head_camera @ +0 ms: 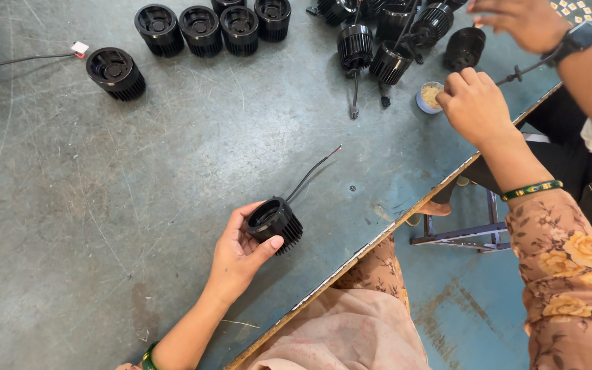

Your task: The person inserts wires into black cylindrical housings, applies a paste-like substance to the wire ends, and secures the wires inside the housings. The person handles multiple housings and wires one at a time, placing finished units on the table.

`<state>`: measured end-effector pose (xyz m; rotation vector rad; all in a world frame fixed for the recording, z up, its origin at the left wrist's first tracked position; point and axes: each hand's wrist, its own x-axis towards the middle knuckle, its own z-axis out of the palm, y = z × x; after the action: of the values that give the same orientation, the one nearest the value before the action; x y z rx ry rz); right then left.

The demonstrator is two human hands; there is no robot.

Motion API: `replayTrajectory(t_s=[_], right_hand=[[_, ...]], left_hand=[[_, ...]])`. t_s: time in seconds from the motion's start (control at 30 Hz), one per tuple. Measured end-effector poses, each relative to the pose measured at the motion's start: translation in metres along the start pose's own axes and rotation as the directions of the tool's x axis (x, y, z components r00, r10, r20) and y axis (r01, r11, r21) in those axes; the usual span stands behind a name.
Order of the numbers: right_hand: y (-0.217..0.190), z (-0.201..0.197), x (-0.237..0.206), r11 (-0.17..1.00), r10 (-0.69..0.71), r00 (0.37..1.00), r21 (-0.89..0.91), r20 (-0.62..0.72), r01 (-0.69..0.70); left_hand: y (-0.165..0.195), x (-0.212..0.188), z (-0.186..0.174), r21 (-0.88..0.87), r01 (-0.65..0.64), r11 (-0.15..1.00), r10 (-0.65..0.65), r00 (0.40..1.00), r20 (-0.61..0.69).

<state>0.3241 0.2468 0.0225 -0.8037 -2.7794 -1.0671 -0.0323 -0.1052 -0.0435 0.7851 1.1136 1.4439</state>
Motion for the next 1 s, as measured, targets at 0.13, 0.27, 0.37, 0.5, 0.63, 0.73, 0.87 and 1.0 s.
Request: replayTrajectory(t_s=[0.13,0.27,0.37,0.5,0.63,0.73,0.87,1.0], right_hand=[[-0.002,0.002,0.001,1.0,0.011,1.0,-0.005,0.012,-0.011],[-0.002,0.003,0.0,1.0,0.012,1.0,-0.014,0.024,-0.011],[-0.002,0.005,-0.001,1.0,0.008,1.0,-0.024,0.027,-0.008],[0.0,0.004,-0.002,0.999,0.031,0.999,-0.012,0.006,-0.031],[0.008,-0.018,0.001,0.995,0.104,0.993,0.002,-0.047,-0.104],[0.003,-0.05,0.008,0.966,0.219,0.969,0.165,-0.118,-0.198],[-0.031,-0.103,0.011,0.578,0.517,0.845,0.783,-0.134,-0.23],[-0.083,-0.144,0.009,-0.294,0.589,0.749,0.943,0.305,-0.154]], left_hand=[[0.001,-0.001,0.0,-0.008,-0.001,1.0,0.001,1.0,0.001],[0.003,-0.001,0.001,0.003,0.012,1.0,-0.012,1.0,-0.005],[0.002,0.0,0.0,-0.001,0.01,1.0,-0.01,1.0,-0.007],[-0.002,0.0,-0.002,-0.008,0.008,1.0,-0.008,1.0,-0.007],[-0.001,0.001,-0.001,0.002,0.01,1.0,-0.01,1.0,-0.006],[0.007,0.001,0.003,-0.004,-0.025,1.0,0.025,1.0,-0.017],[0.02,-0.002,0.008,0.507,-0.115,0.854,0.177,0.981,-0.076],[0.033,-0.001,0.001,0.723,-0.278,0.632,0.43,0.902,-0.029]])
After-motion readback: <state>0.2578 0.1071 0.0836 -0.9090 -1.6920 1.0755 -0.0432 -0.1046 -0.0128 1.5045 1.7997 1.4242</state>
